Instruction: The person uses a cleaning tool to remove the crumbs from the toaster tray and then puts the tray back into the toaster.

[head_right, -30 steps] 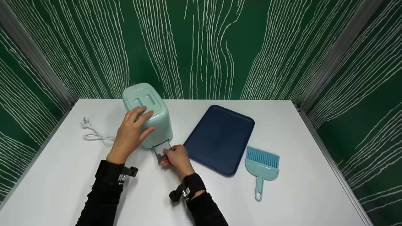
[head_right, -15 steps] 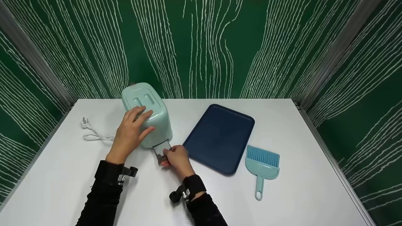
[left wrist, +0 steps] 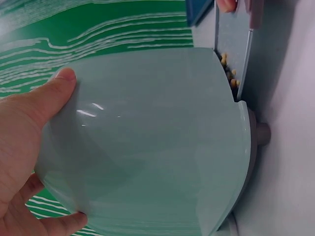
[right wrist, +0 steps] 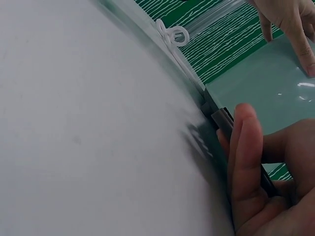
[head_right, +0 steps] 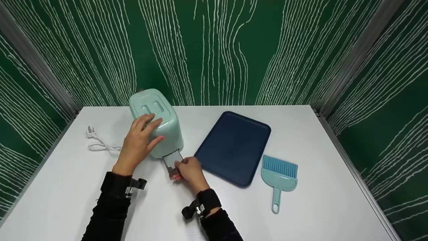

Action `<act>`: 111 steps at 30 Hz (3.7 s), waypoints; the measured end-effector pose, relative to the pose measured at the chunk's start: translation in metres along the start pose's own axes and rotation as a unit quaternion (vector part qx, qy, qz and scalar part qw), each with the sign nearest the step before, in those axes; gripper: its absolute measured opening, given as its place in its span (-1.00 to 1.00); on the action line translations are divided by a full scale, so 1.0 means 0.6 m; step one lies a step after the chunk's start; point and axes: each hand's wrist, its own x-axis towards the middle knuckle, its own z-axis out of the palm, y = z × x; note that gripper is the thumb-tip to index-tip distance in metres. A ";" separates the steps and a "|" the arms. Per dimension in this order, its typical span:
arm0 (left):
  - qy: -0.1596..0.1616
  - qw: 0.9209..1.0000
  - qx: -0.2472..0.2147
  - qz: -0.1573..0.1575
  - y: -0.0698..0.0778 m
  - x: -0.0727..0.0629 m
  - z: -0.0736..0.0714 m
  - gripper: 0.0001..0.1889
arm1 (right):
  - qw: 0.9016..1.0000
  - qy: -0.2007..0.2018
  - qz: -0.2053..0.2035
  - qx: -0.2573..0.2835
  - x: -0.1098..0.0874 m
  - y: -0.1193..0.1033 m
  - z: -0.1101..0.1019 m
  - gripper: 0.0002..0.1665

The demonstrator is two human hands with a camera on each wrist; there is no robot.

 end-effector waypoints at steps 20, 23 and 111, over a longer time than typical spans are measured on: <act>0.000 1.000 -0.005 0.001 -0.002 -0.003 0.001 -0.40 | 1.000 -0.009 -0.002 -0.003 -0.016 0.004 -0.005 -0.78; -0.006 1.000 -0.004 -0.001 -0.003 -0.002 0.001 -0.40 | 1.000 -0.007 -0.002 -0.012 -0.020 0.004 -0.006 -0.78; -0.007 1.000 -0.017 -0.013 0.000 0.000 0.003 -0.42 | 0.998 -0.049 -0.025 -0.031 -0.107 0.040 -0.057 -0.74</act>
